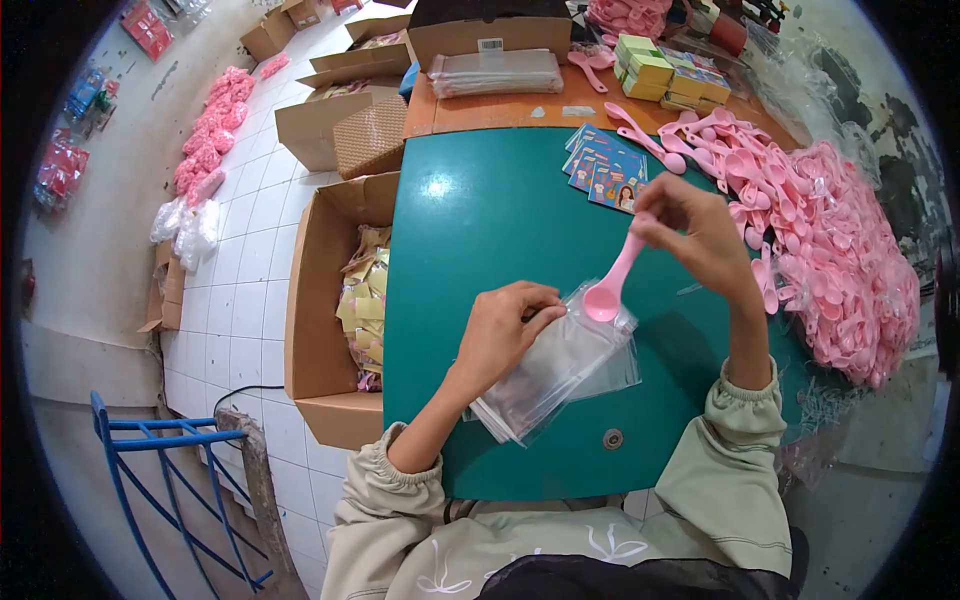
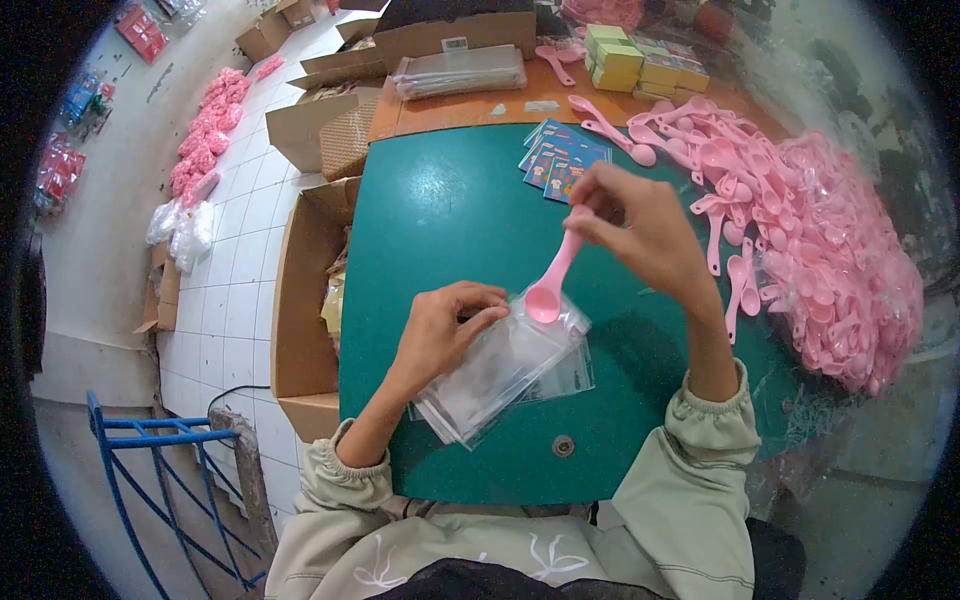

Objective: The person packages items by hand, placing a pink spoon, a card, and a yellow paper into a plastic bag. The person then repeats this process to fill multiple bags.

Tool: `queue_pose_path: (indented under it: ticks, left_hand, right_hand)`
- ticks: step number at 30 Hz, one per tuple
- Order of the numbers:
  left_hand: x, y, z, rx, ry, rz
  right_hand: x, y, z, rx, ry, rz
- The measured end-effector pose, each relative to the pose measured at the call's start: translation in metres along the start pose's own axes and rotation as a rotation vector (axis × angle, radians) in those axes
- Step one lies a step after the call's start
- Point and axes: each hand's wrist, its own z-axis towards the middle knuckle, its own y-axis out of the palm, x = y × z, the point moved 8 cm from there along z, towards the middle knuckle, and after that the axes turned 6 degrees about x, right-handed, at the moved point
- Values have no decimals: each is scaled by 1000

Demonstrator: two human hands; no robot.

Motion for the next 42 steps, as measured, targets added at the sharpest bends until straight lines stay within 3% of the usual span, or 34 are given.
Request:
queue_pose_path:
  ticks: [1,4,7,9,13,23,28,31,32,38,39,41,42]
  left_hand:
    - [3,-3,0,37,59,-5]
    - [-5,-7,2,7,-135,-102]
    - [-22,-6,4,-35,-300,-566]
    - [-22,-6,3,-89,-361,-608]
    - [-21,-3,1,-94,-417,-636]
    - [-23,0,1,-92,-410,-684]
    - [-11,7,2,-172,-272,-709]
    - [-8,9,-8,-326,-492,-717]
    - [-8,5,-6,-317,-453,-727]
    - [-10,-16,2,-209,-339,-849]
    - [-6,-22,2,-173,-334,-834]
    - [-3,-29,2,-133,-309,-821]
    - [-2,-32,3,-126,-287,-822]
  right_hand:
    - [2,6,0,-27,1,-42]
    - [7,17,0,-84,-4,-147]
    - [6,14,1,-60,0,-174]
    - [7,7,2,-20,20,-163]
    - [-4,-16,1,303,37,149]
    - [-13,9,-3,244,27,165]
    - [-18,35,-8,97,-16,198]
    - [-25,36,-11,172,-120,246]
    - [-26,36,-12,192,-144,261]
    - [-48,78,-23,-290,-479,194]
    - [-37,75,-14,-356,-397,402]
    - [3,46,12,-190,-223,335]
    - [30,27,25,-25,-181,66]
